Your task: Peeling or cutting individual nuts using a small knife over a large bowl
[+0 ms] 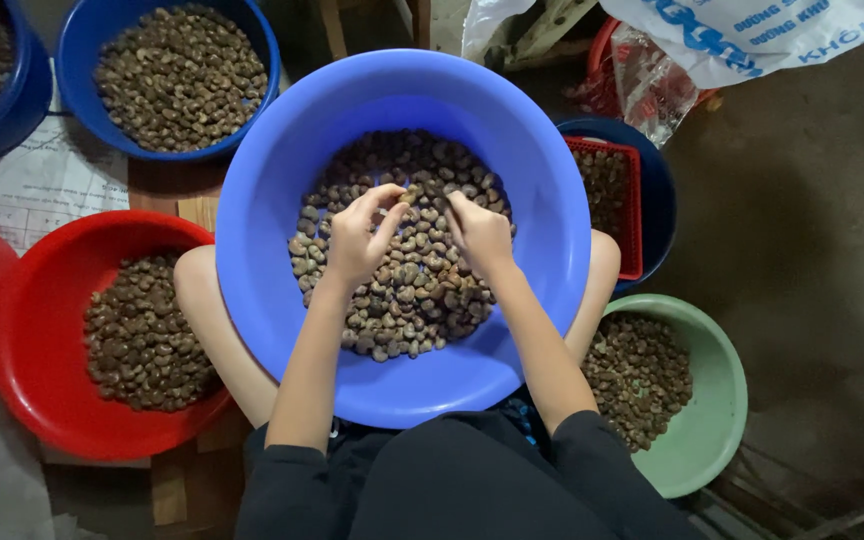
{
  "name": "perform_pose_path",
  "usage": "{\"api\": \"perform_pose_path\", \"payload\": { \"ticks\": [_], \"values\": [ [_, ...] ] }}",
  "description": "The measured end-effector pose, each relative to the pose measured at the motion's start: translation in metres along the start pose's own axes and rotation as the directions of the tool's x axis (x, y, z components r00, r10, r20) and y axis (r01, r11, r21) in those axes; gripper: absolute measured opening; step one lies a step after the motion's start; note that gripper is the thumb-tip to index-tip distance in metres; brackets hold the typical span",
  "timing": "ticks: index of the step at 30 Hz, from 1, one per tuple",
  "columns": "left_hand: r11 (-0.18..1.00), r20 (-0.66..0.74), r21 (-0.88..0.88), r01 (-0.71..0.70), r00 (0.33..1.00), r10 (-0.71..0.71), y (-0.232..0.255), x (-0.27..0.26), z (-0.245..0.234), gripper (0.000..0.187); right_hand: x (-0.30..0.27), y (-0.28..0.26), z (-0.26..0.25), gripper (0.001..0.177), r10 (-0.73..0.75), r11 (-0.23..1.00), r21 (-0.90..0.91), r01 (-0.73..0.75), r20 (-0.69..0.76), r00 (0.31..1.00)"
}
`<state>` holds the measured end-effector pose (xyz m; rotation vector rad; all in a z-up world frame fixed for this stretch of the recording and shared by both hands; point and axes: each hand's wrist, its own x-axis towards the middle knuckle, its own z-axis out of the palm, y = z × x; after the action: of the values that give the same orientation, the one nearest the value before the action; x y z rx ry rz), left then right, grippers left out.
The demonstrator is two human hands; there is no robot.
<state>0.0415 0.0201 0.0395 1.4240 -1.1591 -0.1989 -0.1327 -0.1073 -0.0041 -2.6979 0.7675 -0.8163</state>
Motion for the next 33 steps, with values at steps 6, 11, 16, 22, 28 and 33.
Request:
{"api": "perform_pose_path", "payload": {
  "ticks": [6,11,16,22,28,33],
  "values": [
    [0.992,0.207,0.059,-0.108,0.974,0.094,0.009,-0.001,-0.001,0.016,0.008,-0.024,-0.002,0.018,0.374,0.437,0.8,-0.411,0.253,0.892],
    [0.995,0.092,-0.094,-0.013,0.996,0.022,0.016,0.002,0.009,0.02,0.012,-0.039,-0.011,0.007,0.333,-0.209,0.863,-0.459,0.504,0.797],
    [0.992,0.072,-0.106,-0.061,0.995,0.069,0.005,-0.008,0.028,0.021,0.01,-0.042,-0.012,0.007,0.362,-0.26,0.875,-0.409,0.481,0.798],
    [0.995,0.087,-0.098,0.026,0.996,-0.018,-0.008,-0.012,0.023,0.02,-0.002,-0.015,0.023,0.012,0.431,0.47,0.838,-0.277,0.055,0.9],
    [0.998,0.172,-0.049,0.035,0.985,-0.026,0.01,-0.003,0.007,0.02,0.004,-0.007,-0.003,0.015,0.016,0.995,0.104,0.001,-0.154,0.988],
    [0.999,0.139,0.032,0.018,0.99,-0.022,0.0,-0.004,0.009,0.021,-0.006,0.013,0.013,0.017,0.062,0.973,0.229,-0.033,-0.122,0.991]
  ]
}}
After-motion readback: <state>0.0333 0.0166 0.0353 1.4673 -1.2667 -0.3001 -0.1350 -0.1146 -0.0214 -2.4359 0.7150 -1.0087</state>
